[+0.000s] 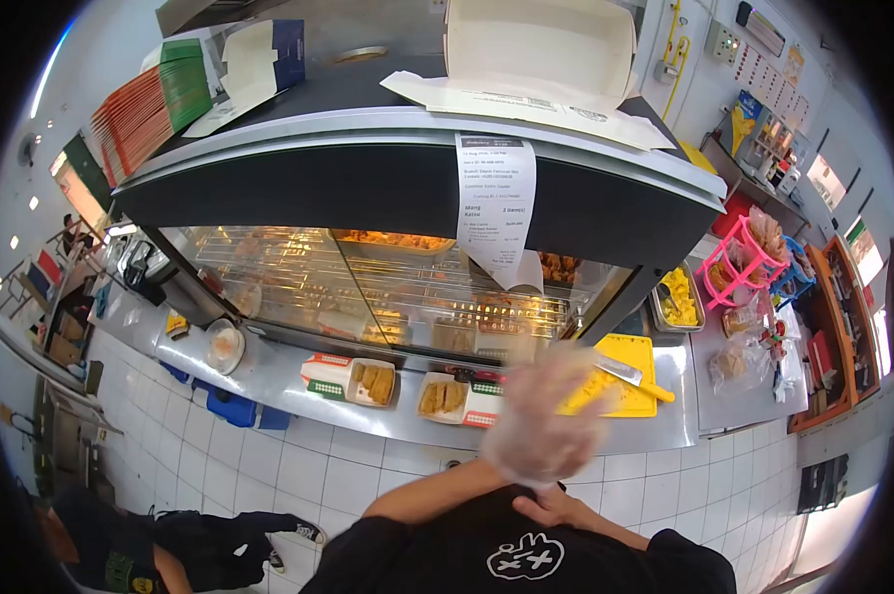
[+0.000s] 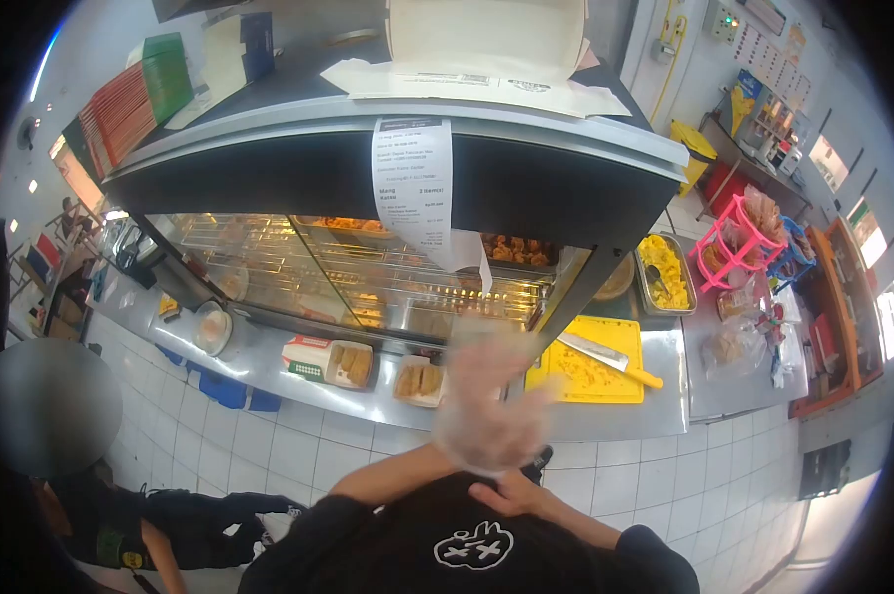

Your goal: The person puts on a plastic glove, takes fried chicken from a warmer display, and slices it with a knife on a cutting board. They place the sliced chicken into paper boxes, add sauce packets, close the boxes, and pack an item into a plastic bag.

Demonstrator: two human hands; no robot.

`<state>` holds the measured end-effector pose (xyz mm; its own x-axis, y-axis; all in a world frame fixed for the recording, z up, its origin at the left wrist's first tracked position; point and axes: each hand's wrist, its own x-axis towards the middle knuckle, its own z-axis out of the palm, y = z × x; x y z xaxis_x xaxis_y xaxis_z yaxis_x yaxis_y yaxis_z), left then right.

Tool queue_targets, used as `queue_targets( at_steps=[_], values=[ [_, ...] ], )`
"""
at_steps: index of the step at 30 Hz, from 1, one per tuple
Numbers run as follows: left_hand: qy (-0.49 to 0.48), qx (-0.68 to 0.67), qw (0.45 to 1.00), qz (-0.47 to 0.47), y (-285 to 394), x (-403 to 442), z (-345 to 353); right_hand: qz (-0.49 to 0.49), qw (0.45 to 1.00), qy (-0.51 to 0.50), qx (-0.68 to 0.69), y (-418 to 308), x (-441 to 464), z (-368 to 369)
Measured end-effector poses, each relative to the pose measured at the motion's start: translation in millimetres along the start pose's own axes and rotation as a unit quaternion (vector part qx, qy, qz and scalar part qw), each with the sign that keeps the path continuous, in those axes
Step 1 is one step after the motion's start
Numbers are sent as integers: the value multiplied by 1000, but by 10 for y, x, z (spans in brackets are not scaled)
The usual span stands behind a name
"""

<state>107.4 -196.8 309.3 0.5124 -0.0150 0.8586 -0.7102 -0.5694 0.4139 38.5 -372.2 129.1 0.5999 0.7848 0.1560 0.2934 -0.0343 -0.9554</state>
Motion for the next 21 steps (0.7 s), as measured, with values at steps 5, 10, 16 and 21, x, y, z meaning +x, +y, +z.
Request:
queue_targets(
  at_steps=[5,10,16,21],
  values=[
    [-52,-63,995,55,102,40,1047,-112,914,374,111,-40,-84,-50],
    [-40,-176,981,-64,158,-200,1606,-127,832,536,68,-345,-42,-258],
    [-127,-174,959,-186,-17,-775,1990,-92,824,514,220,-120,-72,-471],
    [-109,-139,958,-227,-277,-813,1833,-14,785,477,396,54,204,-569]
  ],
)
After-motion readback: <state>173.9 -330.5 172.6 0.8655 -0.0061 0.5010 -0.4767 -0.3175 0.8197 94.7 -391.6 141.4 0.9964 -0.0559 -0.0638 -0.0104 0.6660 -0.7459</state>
